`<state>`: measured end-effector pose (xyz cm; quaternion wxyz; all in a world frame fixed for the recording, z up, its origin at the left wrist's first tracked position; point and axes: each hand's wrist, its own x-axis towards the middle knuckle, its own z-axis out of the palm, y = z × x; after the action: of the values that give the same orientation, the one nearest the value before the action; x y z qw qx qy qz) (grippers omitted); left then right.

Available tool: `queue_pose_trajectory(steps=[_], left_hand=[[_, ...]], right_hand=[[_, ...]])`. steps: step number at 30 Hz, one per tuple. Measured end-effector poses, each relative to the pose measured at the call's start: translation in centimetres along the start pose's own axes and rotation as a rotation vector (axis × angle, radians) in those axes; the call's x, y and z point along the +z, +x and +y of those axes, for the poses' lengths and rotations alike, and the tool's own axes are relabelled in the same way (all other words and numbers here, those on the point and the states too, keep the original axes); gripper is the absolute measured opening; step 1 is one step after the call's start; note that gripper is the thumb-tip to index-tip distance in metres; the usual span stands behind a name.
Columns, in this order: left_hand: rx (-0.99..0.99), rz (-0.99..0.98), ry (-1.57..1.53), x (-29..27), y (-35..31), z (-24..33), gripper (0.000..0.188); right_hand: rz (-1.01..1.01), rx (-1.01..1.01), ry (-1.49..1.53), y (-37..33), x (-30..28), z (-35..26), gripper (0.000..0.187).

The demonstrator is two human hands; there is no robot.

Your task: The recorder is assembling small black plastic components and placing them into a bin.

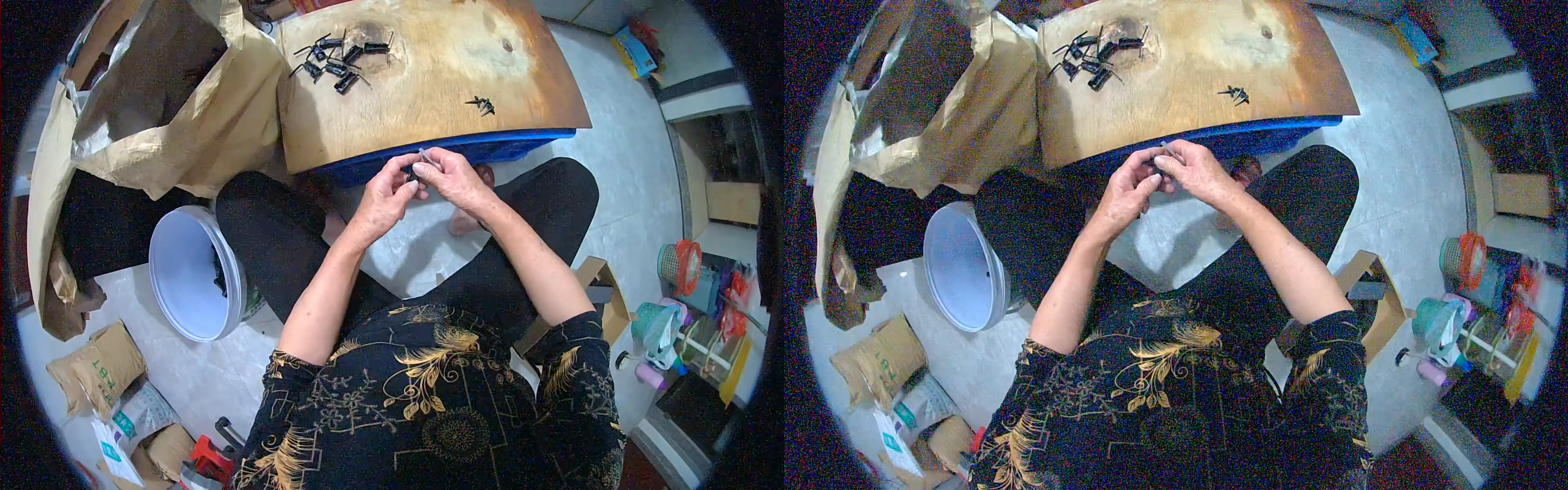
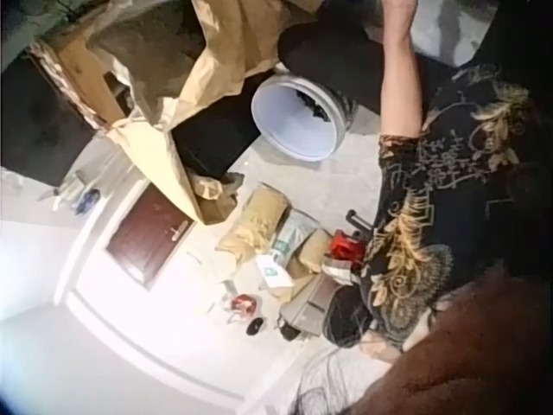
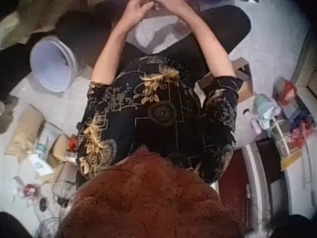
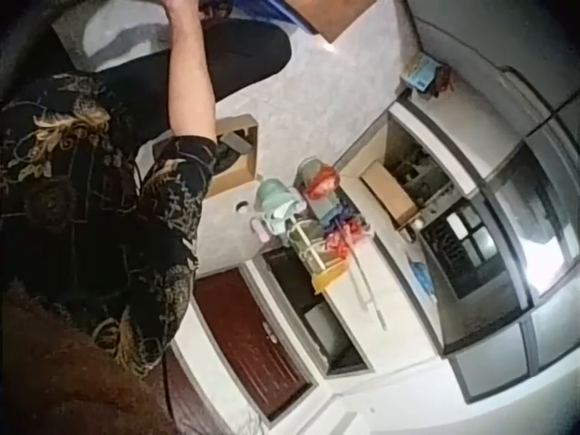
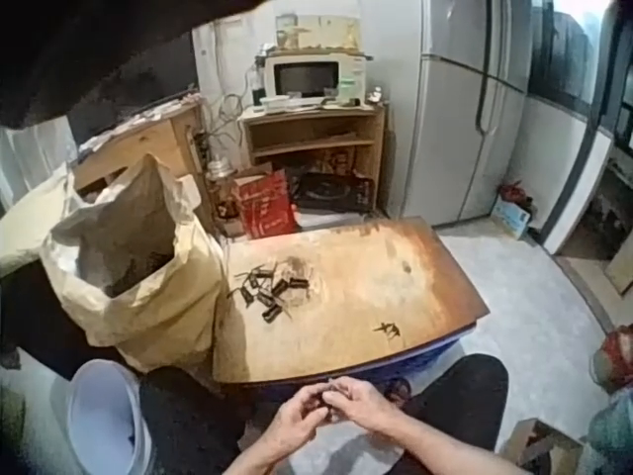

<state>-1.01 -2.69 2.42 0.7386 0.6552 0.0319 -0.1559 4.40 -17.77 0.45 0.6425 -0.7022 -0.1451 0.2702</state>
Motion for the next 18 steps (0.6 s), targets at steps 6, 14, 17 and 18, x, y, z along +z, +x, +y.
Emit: queue_pose_trajectory(steps=[6,14,17,18], left_hand=[[-0.001,0.198,0.047,-0.5,0.1,0.0,0.036],[0.007,0.245,0.035,-0.6,0.6,-0.6,0.033],[-0.003,0.234,0.065,-0.5,0.9,-0.5,0.033],[0.033,0.241,0.066,-0.5,1.0,-0.9,0.033]], right_hand=[[-0.019,0.345,0.378,-0.8,1.1,-2.3,0.03],[-0.048,0.357,0.374,-0.4,2.1,-2.4,0.033],[-0.004,0.38,0.394,-0.2,2.1,-2.5,0.032],[-0.004,0.383,0.394,-0.2,2.1,-2.4,0.032]])
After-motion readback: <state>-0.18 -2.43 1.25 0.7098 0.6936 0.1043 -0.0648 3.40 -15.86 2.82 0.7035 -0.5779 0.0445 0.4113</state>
